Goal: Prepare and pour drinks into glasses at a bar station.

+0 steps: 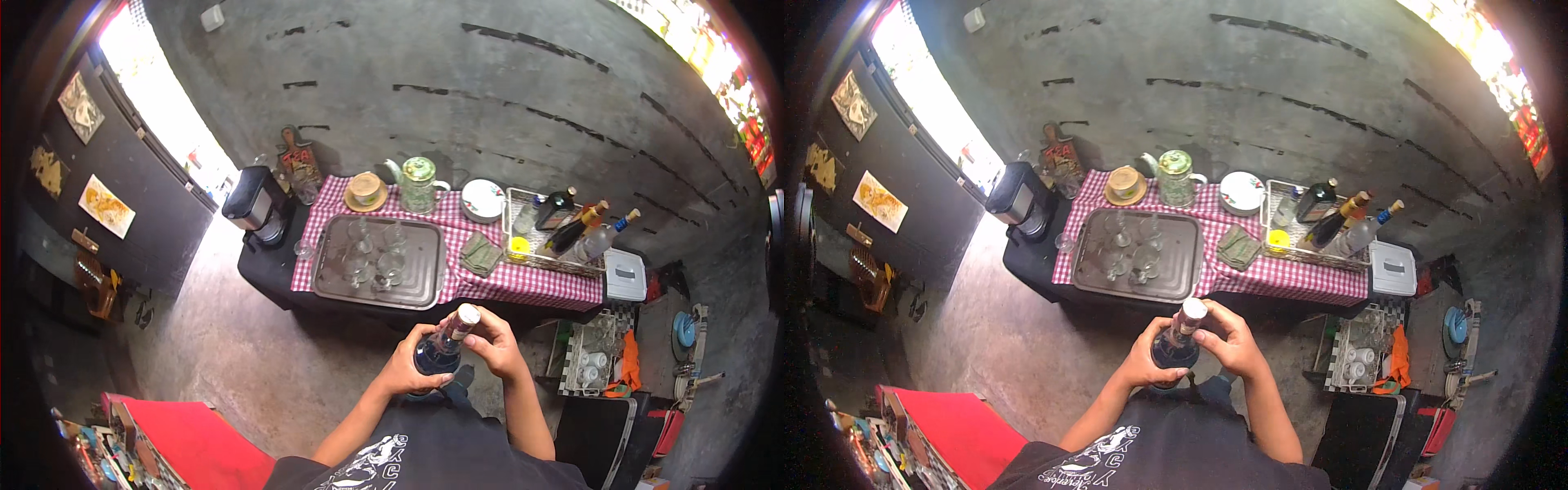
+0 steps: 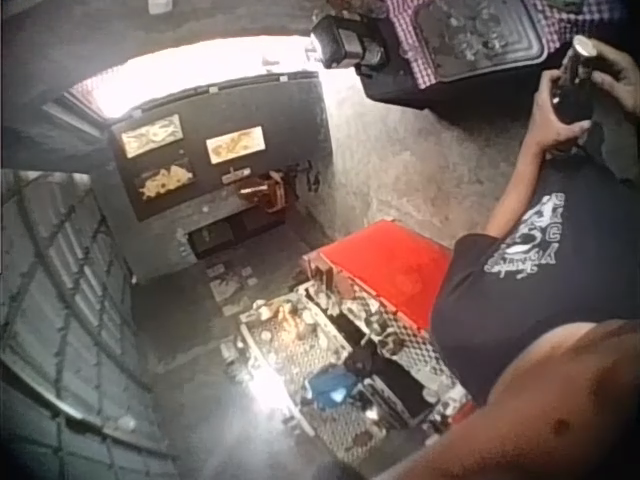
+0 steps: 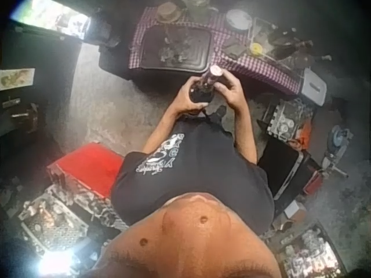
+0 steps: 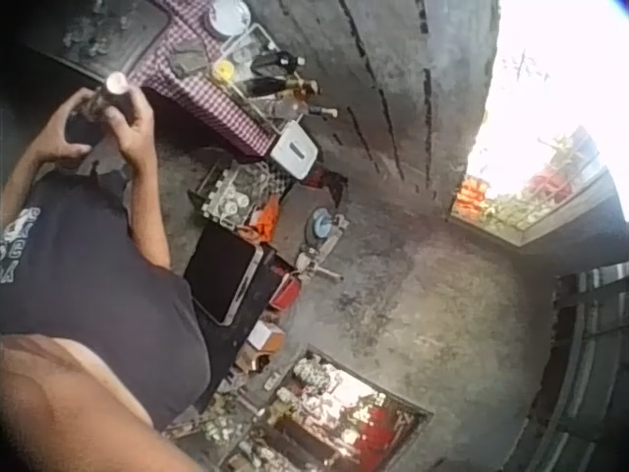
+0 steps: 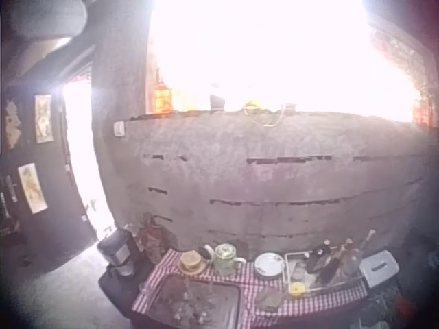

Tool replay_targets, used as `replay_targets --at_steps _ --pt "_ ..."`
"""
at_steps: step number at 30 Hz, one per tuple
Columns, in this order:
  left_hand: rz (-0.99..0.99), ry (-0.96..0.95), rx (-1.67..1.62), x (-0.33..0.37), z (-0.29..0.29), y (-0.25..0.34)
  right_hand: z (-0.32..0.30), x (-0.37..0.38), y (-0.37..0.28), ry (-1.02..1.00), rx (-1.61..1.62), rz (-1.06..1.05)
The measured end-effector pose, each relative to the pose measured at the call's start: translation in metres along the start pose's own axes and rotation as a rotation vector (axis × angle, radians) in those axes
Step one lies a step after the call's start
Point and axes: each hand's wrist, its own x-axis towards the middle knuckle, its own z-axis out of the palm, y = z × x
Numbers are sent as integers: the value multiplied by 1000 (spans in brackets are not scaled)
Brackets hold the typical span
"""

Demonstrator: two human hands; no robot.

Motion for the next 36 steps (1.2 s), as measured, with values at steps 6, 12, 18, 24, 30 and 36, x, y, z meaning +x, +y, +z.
replay_targets --at_steps 6,12,18,24,30,36 --pt "-12 77 46 -36 -61 -9 57 24 35 15 18 55" --pt "-100 112 26 -60 -105 -2 98 47 53 -90 130 23" --pt "2 191 63 -68 -133 -7 133 75 60 -102 203 48" --pt "-34 236 45 -64 -160 -8 150 106 66 -125 176 65" --pt "-37 293 109 -49 -190 -15 153 146 77 -190 181 64" --pt "-84 326 73 -20 -218 -10 147 190 76 -220 120 78"
